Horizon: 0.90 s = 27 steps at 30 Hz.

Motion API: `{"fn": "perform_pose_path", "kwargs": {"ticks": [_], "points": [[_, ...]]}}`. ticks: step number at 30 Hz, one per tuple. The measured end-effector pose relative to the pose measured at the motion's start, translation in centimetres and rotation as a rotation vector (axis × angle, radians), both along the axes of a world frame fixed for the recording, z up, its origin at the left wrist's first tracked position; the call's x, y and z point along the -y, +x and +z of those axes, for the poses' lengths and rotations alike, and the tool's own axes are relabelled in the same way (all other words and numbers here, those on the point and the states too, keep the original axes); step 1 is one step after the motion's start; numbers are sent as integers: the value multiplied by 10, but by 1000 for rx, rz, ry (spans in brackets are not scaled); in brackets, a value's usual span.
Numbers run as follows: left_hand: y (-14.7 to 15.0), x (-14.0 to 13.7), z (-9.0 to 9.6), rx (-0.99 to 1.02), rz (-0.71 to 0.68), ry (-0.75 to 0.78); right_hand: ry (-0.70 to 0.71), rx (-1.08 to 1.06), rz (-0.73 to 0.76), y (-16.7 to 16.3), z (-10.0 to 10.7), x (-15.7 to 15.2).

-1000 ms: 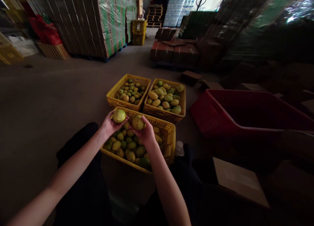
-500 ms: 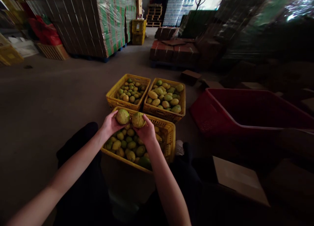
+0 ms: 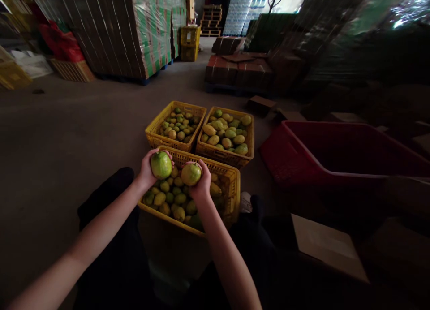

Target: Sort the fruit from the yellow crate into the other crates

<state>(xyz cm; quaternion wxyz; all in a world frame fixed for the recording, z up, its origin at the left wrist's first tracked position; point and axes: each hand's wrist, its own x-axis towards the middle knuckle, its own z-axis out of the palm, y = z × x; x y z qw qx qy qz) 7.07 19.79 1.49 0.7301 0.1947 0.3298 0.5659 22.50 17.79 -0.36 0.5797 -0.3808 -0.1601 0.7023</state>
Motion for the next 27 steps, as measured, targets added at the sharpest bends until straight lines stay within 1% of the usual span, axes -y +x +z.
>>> {"fn": "perform_pose_path", "kwargs": {"ticks": [2,4,5,7,9,12,19,24,27], "points": [[4,2,-3,-107,55,113,91,122,-143,-4,-3,2],[10,7,-5,-209,116,210,219,315,-302,-9,-6,7],[13,10,-6,-252,133,242,285,412,-361,-11,-7,9],[17,18,-6,-316,148,271,386,542,-429,-14,-7,15],[20,25,-5,-348,147,284,439,584,-449,-16,-5,20],[21,29,-5,-367,152,318,478,610,-444,-17,-4,24],[16,28,-9,-401,129,377,490,631,-432,-16,-6,26],[14,28,-8,-346,110,276,535,661,-423,-15,-5,27],[14,28,-8,-355,95,301,537,663,-421,-14,-5,27]]}}
